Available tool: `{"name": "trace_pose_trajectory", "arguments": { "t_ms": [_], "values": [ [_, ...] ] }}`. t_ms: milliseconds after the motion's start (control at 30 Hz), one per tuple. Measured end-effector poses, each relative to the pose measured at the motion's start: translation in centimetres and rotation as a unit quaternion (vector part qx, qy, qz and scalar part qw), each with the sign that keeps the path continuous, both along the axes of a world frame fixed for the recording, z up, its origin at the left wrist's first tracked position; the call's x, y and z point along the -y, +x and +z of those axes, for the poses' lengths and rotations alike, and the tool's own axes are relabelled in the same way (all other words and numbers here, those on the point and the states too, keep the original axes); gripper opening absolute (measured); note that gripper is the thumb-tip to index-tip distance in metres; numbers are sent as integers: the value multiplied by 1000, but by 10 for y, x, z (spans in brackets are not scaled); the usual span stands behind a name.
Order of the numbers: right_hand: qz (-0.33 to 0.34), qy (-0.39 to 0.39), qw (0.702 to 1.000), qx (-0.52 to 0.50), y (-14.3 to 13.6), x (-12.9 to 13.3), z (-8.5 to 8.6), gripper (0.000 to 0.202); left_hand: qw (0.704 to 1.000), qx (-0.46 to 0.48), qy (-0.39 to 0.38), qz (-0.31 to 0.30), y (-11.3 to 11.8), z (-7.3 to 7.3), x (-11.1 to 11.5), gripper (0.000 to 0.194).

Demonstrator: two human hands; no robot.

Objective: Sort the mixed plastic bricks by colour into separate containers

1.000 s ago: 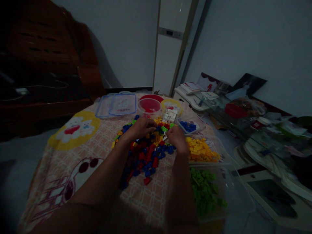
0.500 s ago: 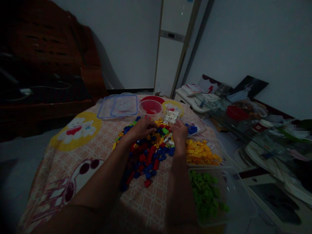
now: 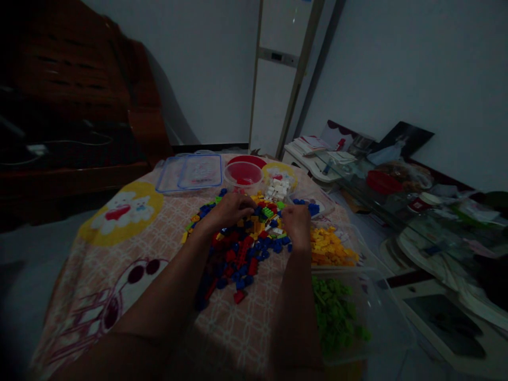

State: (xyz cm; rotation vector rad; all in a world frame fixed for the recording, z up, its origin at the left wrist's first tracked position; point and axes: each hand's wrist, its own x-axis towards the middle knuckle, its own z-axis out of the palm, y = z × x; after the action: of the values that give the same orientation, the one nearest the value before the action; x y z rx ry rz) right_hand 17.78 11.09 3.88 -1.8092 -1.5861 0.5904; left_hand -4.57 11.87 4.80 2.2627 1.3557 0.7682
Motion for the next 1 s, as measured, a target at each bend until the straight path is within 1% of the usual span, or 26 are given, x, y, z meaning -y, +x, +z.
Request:
{"name": "trace_pose_trajectory", "arguments": {
  "t_ms": [67,167,267,367,567,700,833,933,1000],
  "values": [
    [24,-40,993,111,-1,4,2,22,1000,0,4,-2,0,0,0,17],
    [17,-87,967,239,-5,7,3,20,1000,0,5,-5,-1,0,0,17],
    [20,-117,942,314,-10,7,1,19,1000,1,4,-3,-1,-1,0,18],
    [42,-126,925,357,-15,6,-3,26,1000,-3,5,0,0,-1,-1,18],
    [78,-134,914,374,-17,6,-5,30,1000,1,12,-5,0,-2,-2,17],
    [84,-145,912,375,-18,5,-4,30,1000,4,10,-7,0,-3,-2,17],
    [86,-170,914,359,-24,5,-7,31,1000,-8,9,-3,1,-3,-2,18],
    [84,-170,918,348,-26,5,-8,33,1000,-15,5,0,2,-1,-2,18],
    [91,-168,924,330,-25,5,-6,28,1000,-13,2,2,2,0,-1,17]
  ]
}}
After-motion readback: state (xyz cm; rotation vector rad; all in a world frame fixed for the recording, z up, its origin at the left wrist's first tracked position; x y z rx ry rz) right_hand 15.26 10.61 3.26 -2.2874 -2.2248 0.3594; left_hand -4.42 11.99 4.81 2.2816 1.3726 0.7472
